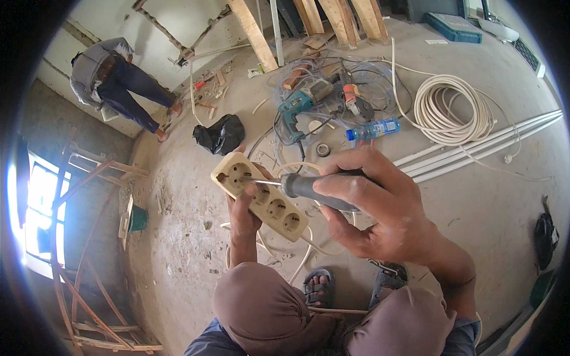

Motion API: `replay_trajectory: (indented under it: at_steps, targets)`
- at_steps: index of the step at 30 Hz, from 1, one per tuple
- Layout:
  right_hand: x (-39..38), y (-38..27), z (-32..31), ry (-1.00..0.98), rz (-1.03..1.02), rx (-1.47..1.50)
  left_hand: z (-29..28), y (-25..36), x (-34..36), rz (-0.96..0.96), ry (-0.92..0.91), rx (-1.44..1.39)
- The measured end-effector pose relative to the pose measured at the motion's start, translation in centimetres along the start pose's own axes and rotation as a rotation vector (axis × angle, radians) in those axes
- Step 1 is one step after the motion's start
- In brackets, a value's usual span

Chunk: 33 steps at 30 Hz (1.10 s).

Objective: The person disassembles an old power strip using a screwdriver and pliers, then begins wiring a new power strip by stripping insulation from a cable and securing the wires into the internal terminals of the new casing.

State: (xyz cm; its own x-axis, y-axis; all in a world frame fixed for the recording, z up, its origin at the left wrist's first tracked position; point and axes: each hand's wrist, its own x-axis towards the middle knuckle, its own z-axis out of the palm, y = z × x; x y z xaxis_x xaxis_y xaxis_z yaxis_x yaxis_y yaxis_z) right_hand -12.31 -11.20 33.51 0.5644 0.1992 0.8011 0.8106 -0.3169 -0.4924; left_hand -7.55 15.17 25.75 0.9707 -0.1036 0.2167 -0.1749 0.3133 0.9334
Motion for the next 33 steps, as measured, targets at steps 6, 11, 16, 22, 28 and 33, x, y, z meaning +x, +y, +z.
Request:
replay_trajectory:
  at_steps: [6, 11, 16, 22, 28, 33]
  targets:
    - [0.0, 0.7, -0.6, -0.041, -0.025, -0.027, -0.1, -0.1, 0.0, -0.006, -0.013, 0.035]
    - [0.0, 0.7, -0.8, -0.042, -0.011, -0.046, 0.2, 0.0, 0.1, -0.007, -0.017, 0.051]
    - [-0.2, 0.1, -1.3, -0.097, 0.109, -0.084, 0.4, 0.1, 0.1, 0.003, -0.019, 0.057]
    - [-0.6, 0.4, -1.4, -0.152, 0.077, -0.173, 0.1, -0.2, 0.2, 0.008, -0.024, 0.086]
    - [-0.4, 0.8, -0.6, -0.07, 0.014, -0.144, 0.1, -0.3, 0.3, -0.015, 0.006, 0.059]
    - [0.2, -0.1, -0.2, 0.003, 0.094, -0.134, -0.1, -0.5, 0.3, -0.026, 0.013, 0.072]
